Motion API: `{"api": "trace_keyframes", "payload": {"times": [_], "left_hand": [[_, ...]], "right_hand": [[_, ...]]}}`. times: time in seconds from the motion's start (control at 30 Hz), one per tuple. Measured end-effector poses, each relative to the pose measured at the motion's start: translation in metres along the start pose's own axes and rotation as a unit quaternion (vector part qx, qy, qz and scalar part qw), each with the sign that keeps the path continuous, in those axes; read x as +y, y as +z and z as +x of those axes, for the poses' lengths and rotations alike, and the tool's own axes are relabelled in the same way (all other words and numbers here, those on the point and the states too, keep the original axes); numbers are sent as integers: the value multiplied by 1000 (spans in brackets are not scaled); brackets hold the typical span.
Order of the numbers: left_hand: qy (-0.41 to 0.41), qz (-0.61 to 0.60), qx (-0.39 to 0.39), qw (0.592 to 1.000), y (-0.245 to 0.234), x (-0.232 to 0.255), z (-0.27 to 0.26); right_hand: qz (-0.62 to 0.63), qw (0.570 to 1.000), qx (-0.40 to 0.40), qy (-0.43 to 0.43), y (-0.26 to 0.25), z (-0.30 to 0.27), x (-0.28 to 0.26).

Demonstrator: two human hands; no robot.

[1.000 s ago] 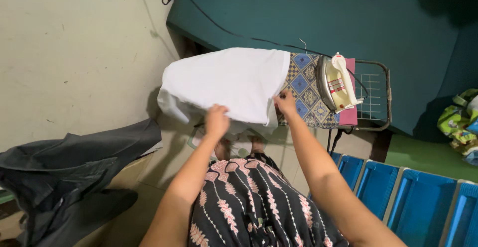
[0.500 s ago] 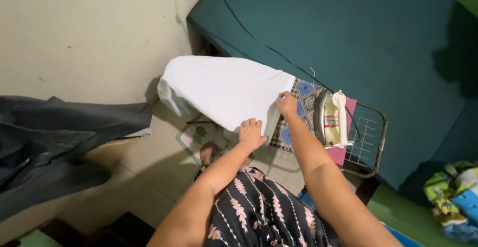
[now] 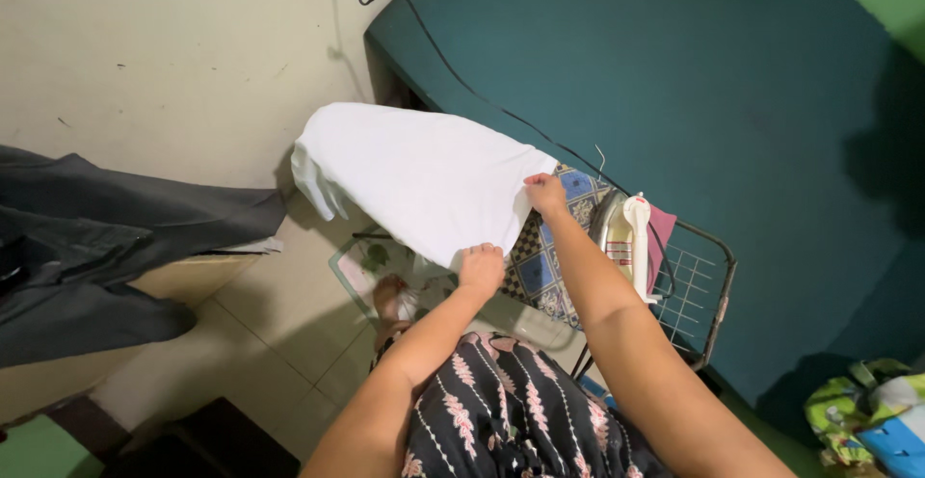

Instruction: The person irons a white shirt on a metal-framed ironing board. They use a white electric iron to smooth the fabric, repeatedly adjusting the shirt's position and smoothing it with their hands between passes.

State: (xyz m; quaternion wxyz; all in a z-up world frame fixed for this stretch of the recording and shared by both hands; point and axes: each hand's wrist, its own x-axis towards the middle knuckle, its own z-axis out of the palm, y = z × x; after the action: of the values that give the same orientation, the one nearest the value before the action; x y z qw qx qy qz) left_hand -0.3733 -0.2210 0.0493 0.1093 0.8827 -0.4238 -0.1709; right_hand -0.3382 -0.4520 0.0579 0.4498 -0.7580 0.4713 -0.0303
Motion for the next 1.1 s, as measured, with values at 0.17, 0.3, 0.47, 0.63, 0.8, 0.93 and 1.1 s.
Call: {"api": "trace_keyframes", "payload": {"times": [0.17,0.3,0.47,0.63,0.8,0.93,1.1], "left_hand": [[34,-175,-20,984,-39,-5,-9],[82,-257,-19,963,-54,24,-7],[145,-326,-64,932,-58,73,-1],[170,-341,-149,912,-59,101,-8],[188,-249,-174,934,-38,93,-14],[159,-211,-177,948,-33,84,-18],[136,-203,-160,956,-41,80,-12]], "right_hand": [[-158,986,40,-31,-18,11,-3],[-346,936,15,-69,-59,6,-20],[-516,849,12,-112,-116,-23,-38],[-527,848,-24,-47,-143,-36,-38],[-507,860,-23,-44,-157,-64,-44],[-315,937,141,-49,-186,-113,-52],[-253,928,269,-53,-212,-139,-16]]}}
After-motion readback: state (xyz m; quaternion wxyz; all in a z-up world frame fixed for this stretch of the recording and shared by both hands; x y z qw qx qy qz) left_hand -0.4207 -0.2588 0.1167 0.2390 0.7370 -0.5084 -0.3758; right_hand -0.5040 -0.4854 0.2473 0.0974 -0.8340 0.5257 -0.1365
